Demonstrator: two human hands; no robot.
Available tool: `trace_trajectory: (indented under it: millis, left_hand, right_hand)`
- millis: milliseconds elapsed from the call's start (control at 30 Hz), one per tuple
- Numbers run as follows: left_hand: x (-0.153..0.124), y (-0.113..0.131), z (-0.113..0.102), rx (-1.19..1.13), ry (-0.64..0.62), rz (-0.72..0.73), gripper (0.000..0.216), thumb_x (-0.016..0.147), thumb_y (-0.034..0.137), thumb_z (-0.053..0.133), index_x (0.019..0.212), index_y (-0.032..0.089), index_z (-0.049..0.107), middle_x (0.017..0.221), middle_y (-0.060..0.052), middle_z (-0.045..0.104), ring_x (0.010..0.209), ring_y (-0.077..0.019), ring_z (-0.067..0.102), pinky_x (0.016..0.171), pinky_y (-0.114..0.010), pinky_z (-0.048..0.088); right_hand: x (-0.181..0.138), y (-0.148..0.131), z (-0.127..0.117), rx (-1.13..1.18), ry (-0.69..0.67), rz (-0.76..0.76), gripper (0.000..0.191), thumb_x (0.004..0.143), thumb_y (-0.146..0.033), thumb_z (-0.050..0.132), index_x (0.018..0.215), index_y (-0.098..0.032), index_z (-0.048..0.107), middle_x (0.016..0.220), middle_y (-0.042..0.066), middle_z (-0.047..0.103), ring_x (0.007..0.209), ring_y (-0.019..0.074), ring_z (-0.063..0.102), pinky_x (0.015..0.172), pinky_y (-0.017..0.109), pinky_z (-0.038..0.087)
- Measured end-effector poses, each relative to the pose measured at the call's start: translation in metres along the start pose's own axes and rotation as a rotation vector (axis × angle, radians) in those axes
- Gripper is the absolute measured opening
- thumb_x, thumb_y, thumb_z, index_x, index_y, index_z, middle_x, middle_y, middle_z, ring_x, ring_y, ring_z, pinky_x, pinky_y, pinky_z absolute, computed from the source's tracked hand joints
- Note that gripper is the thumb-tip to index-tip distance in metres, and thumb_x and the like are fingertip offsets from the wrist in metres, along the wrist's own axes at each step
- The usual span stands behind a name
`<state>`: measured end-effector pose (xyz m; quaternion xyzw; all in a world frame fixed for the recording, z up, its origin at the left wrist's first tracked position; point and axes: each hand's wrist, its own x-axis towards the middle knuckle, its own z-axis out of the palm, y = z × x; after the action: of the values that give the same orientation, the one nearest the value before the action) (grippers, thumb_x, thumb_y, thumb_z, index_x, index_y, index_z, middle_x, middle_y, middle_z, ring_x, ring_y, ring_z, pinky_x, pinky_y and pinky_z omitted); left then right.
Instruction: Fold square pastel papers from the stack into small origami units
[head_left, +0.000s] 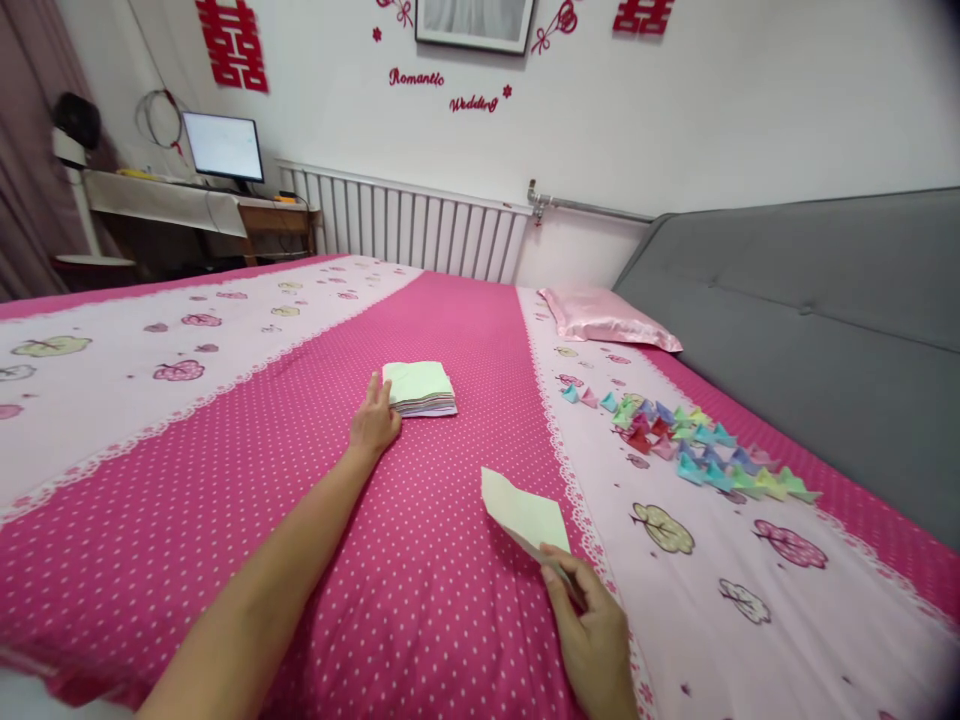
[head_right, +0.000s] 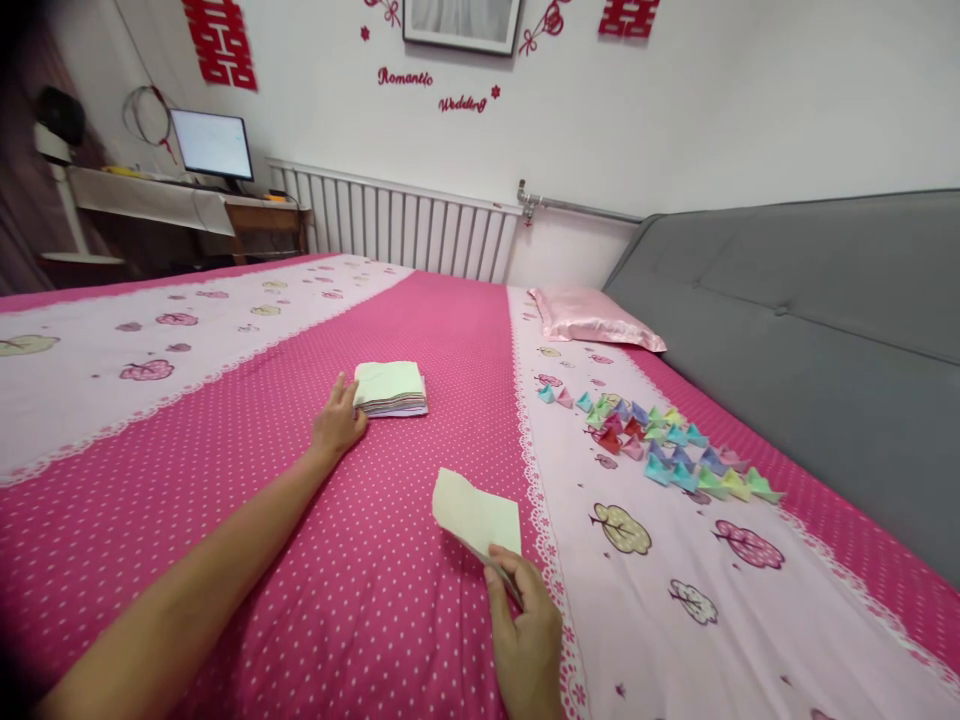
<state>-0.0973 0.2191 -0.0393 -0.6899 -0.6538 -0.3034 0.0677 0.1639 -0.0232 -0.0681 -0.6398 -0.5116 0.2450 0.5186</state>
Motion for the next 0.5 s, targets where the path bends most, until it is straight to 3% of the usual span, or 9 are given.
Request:
trace_trajectory:
  millis: [267, 400, 500]
  left_hand:
    - [-0.059, 0.003, -0.038, -0.047, 0.088, -0.062, 0.051, 0.079, 0.025, 0.042, 0.127, 0.010, 0.040, 0.139, -0.018, 0.033, 0.116, -0.0310, 0.045, 0.084, -0.039, 0.047]
    - [-0.110, 0.011, -0.061, -0.103, 0.059, -0.016, 0.047, 0.081, 0.028, 0.042, 0.125, 0.012, 0.043, 0.137, -0.013, 0.037, 0.116, -0.0247, 0.047, 0.093, -0.036, 0.043]
    - [-0.149, 0.030, -0.083, -0.243, 0.030, 0.112, 0.045, 0.085, 0.030, 0.039, 0.126, 0.013, 0.042, 0.136, -0.013, 0.038, 0.118, -0.0229, 0.044, 0.095, -0.037, 0.041]
  right_hand:
    - [-0.006, -0.011, -0.007, -0.013, -0.120, -0.338, 0.013, 0.079, -0.022, 0.052, 0.083, -0.022, 0.064, 0.101, 0.007, 0.064, 0.102, 0.0225, 0.054, 0.092, 0.040, 0.040]
    - [-0.011, -0.012, -0.015, -0.036, -0.251, -0.474, 0.016, 0.080, -0.017, 0.051, 0.085, -0.022, 0.065, 0.099, 0.007, 0.065, 0.100, 0.0215, 0.054, 0.089, 0.041, 0.041]
    - [-0.015, -0.009, -0.019, -0.070, -0.272, -0.513, 0.017, 0.080, -0.018, 0.053, 0.086, -0.024, 0.067, 0.098, 0.006, 0.065, 0.097, 0.0211, 0.054, 0.086, 0.040, 0.043]
